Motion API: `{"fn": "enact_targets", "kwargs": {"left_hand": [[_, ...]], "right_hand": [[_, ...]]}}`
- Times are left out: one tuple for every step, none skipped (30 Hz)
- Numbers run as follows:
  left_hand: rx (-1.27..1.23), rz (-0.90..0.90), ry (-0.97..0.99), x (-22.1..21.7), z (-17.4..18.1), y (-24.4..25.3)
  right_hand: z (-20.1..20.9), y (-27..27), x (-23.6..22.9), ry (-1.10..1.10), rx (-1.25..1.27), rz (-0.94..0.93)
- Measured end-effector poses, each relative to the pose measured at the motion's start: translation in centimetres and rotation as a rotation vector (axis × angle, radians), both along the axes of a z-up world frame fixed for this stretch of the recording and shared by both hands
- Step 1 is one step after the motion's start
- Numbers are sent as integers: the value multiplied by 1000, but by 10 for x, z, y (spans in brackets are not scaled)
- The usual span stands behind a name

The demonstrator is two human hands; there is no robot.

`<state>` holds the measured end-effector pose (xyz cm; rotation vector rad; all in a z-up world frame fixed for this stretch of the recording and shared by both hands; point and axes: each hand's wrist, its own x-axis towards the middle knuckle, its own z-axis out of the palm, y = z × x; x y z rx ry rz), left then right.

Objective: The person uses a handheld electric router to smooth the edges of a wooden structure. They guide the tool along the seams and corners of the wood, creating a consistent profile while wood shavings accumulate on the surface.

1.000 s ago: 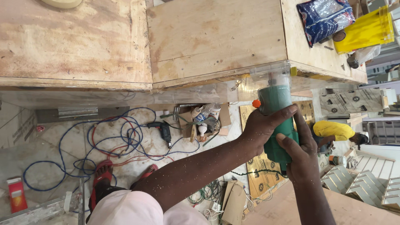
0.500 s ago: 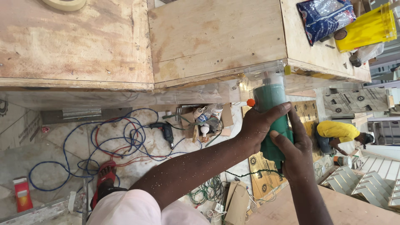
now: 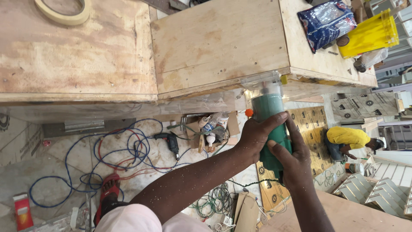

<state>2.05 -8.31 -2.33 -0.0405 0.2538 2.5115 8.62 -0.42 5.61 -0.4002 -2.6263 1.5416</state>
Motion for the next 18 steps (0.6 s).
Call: {"fn": "enact_targets", "kwargs": {"left_hand": [[2, 2, 1, 0, -1, 0], [4, 5, 2, 0, -2, 0], [6, 5, 4, 0, -3, 0], [-5, -7, -3, 0, -4, 0], [-15, -18, -8, -1, -5, 0], [-26, -29, -13, -1, -6, 0], [-41, -29, -17, -1, -6, 0], [-56, -28, -21, -1, -6, -1], [-72, -29, -25, -2, -6, -1], [-77, -36, -20, -2, -6, -3], [-83, -43, -18, -2, -6, -4], [-88, -49, -16, -2, -6, -5], [-90, -43, -16, -2, -5, -6], [-93, -37, -17, -2, -5, -7], [-95, -30, -19, -2, -4, -7], [-103, -37, -14, -2, -4, -8], [-111, -41, -9, -2, -4, -9], [-120, -45, -4, -2, -4, -9]], "right_hand": [[0, -1, 0, -2, 15, 4], [1, -2, 0, -3, 30, 8], [1, -2, 1, -4, 45, 10], [0, -3, 1, -14, 43, -5], [-1, -3, 1, -21, 41, -19], [-2, -3, 1, -28, 39, -33], [-2, -3, 1, -28, 30, -34], [-3, -3, 0, -29, 21, -35], [-5, -3, 0, -29, 12, -38], [-5, -2, 0, -39, 27, -51], [-6, -2, 1, -50, 43, -64], [-7, -1, 0, -62, 59, -77], [-7, -1, 0, -68, 78, -79], [-7, -1, 1, -73, 97, -80], [-7, 0, 0, -79, 116, -82], [-8, 0, 0, -76, 117, -84], [-9, 0, 0, -73, 117, -83], [-10, 0, 0, -70, 118, -82]]}}
